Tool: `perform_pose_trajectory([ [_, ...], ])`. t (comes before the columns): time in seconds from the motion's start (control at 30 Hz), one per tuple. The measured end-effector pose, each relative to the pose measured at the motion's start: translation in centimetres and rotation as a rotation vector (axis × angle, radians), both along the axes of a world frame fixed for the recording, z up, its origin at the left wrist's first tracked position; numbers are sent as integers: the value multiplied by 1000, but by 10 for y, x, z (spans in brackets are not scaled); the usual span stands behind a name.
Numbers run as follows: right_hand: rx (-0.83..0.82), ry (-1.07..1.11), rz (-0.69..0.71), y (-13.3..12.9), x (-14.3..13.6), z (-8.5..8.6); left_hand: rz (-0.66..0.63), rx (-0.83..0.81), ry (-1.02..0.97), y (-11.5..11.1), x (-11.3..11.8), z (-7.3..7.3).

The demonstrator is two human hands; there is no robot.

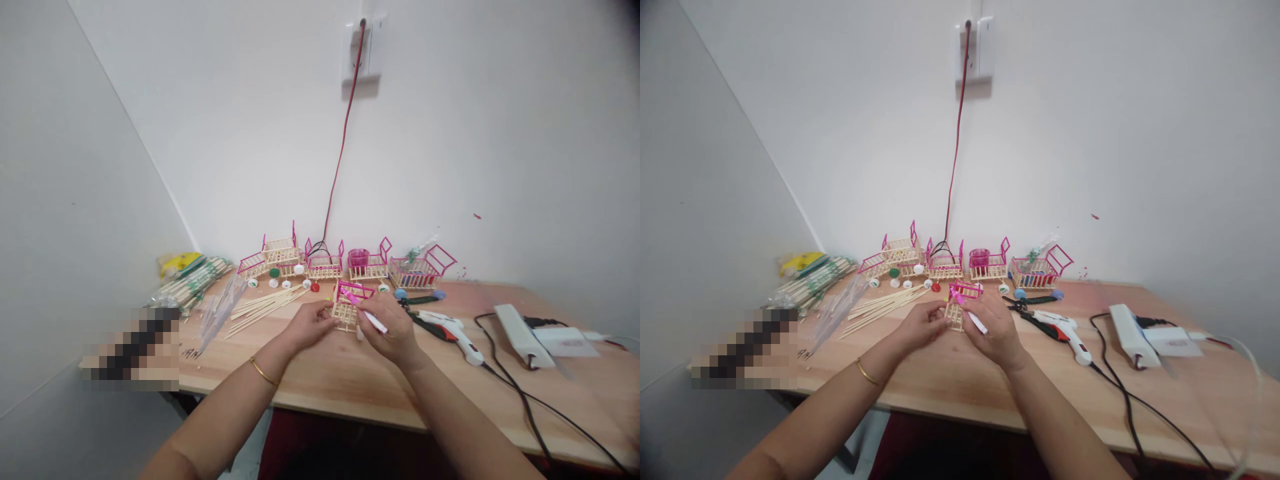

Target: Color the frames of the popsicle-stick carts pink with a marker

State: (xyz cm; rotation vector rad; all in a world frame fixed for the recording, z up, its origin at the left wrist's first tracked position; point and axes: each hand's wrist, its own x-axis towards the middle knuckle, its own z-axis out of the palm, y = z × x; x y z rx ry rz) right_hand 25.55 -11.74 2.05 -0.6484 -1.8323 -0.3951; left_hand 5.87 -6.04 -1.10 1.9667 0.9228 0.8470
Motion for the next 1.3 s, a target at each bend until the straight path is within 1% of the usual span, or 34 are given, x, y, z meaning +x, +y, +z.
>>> perform_pose_trajectory([
  [0.17,20,1,8,-1,-1,1,1,0,-2,0,0,0],
  [0.37,14,-28,-14,-1,-3,1,0,19,5,1,0,0],
  [0.63,9,-40,-19,-1,-2,2,16,18,14,3,0,-4],
  [0.73,25,-54,-14,-2,-3,3,32,35,25,3,-1,-3],
  [0.93,36,-65,-19,-2,-5,4,9,42,26,2,-1,-1],
  [1.3,4,-54,-35,0,-1,-2,10,31,21,3,-1,-2],
])
